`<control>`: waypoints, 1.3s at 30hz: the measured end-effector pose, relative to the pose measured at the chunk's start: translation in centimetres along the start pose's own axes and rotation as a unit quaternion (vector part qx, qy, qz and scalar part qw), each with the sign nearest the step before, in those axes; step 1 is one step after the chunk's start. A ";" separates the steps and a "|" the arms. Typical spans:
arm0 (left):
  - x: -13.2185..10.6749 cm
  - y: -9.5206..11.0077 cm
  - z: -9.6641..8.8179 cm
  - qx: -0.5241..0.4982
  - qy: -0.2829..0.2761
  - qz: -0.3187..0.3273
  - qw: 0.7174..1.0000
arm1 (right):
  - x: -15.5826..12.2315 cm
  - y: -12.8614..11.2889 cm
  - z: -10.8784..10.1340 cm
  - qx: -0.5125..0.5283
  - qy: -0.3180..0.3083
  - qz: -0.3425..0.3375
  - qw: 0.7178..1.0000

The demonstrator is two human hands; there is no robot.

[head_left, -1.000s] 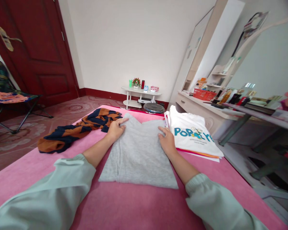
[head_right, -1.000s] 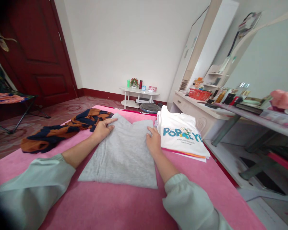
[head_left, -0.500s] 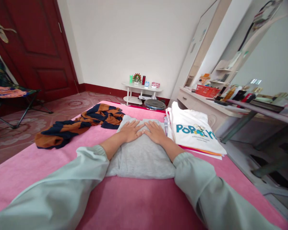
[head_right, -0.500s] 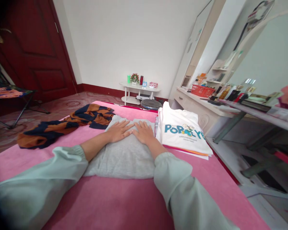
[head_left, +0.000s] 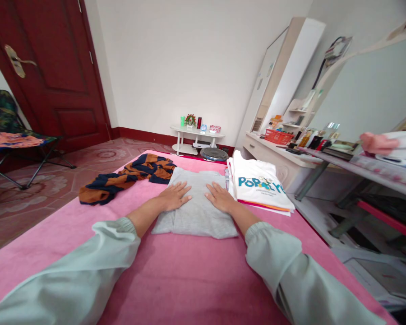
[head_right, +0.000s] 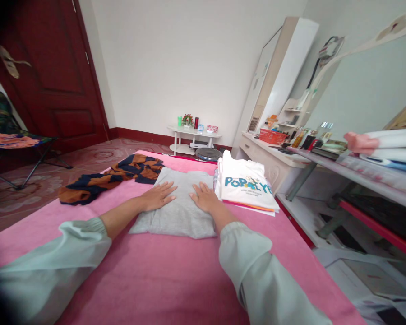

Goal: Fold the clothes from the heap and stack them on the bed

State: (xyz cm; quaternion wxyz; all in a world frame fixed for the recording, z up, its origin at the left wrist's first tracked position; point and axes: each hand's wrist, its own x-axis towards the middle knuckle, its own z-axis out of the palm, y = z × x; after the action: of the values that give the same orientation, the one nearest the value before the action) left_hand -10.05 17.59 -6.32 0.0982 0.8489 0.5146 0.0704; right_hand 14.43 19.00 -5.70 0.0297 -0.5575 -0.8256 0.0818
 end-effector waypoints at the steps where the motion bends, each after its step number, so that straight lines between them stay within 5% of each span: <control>1: -0.8 0.0 -0.1 -0.004 -0.001 -0.001 1.000 | -0.9 -0.1 0.0 0.002 0.001 -0.002 1.000; 11: -8.5 -0.4 -0.1 -0.080 0.033 0.025 0.996 | -7.6 -0.1 0.3 0.108 0.015 -0.021 0.994; 18: -11.4 -1.1 -0.6 -0.332 0.151 0.050 0.930 | -10.2 1.3 -1.8 0.334 0.007 -0.070 0.940; 21: -12.1 -0.4 -1.2 -0.348 0.128 0.060 0.927 | -11.3 1.7 -3.5 0.360 0.019 -0.084 0.929; 26: -12.7 0.5 -2.1 -0.296 0.070 0.128 0.944 | -13.3 0.8 -5.5 0.295 -0.073 -0.081 0.949; 32: -12.7 0.6 -2.4 -0.320 0.040 0.119 0.939 | -13.1 -1.2 -4.2 0.178 -0.063 -0.101 0.977; 39: -13.4 -1.3 -3.4 -0.344 -0.029 0.075 0.936 | -13.1 1.1 -4.2 0.172 -0.087 -0.078 0.978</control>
State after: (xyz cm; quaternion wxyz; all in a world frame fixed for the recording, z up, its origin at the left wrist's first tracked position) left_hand -18.08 6.57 -3.55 0.3934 0.8009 0.3908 0.2259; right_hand 21.01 7.74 -1.16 0.0588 -0.4689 -0.8395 0.2682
